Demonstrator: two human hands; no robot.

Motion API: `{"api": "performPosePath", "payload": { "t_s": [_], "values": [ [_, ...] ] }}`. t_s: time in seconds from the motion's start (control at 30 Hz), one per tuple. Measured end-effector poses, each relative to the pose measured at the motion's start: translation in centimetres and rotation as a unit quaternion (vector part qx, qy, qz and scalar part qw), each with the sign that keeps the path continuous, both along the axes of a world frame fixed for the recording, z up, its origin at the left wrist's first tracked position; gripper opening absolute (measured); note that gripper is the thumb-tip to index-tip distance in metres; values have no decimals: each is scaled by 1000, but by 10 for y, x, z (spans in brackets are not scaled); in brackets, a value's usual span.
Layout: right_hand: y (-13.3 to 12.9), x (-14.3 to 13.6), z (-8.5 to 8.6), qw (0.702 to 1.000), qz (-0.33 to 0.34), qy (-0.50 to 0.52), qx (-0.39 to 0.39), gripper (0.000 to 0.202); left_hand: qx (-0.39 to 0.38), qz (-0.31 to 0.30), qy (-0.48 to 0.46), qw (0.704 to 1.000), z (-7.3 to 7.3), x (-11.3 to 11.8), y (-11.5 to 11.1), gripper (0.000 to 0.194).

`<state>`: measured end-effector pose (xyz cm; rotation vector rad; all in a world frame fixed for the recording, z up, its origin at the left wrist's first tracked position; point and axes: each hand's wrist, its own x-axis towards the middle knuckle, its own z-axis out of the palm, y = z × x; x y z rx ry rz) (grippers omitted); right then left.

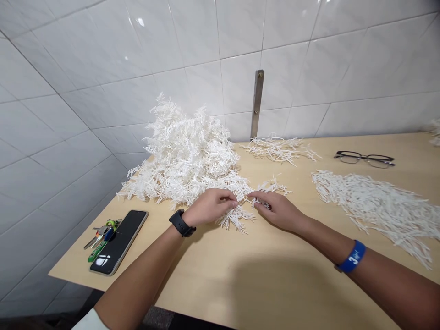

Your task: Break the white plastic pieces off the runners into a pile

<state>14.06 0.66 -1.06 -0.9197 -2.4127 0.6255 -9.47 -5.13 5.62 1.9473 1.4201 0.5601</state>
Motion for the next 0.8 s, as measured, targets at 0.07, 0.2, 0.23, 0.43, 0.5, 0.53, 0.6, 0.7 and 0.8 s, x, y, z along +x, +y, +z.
{"api": "performPosePath", "payload": {
  "t_s": [0.07,0.2,0.23,0.43,0.5,0.53,0.6,0.7,0.8],
  "values": [
    [0,0,0,1000,2,1,-1,35,-11,8,-6,1000,0,1,0,23],
    [0,0,-1,1000,2,5,-3,37,-25,9,-16,1000,0,4,0,23],
    [0,0,-2,1000,0,5,-4,37,-24,9,-21,999,0,5,0,22],
    [3,0,-2,999,-16,28,-41,36,-16,2,-69,998,-2,5,1,15],
    [6,1,-2,995,-33,54,-71,34,-7,-10,-78,997,-5,5,2,14],
    [7,1,-2,993,-45,69,-85,34,1,-13,-82,997,-6,6,2,15],
    [11,3,-3,988,-63,97,-103,36,27,-11,-86,996,-10,8,2,16],
    [16,6,-3,981,-59,132,-127,40,75,-10,-57,995,-17,15,-1,18],
    [18,9,-3,968,-29,176,-175,48,121,-11,28,992,-21,22,-4,27]
  ]
}}
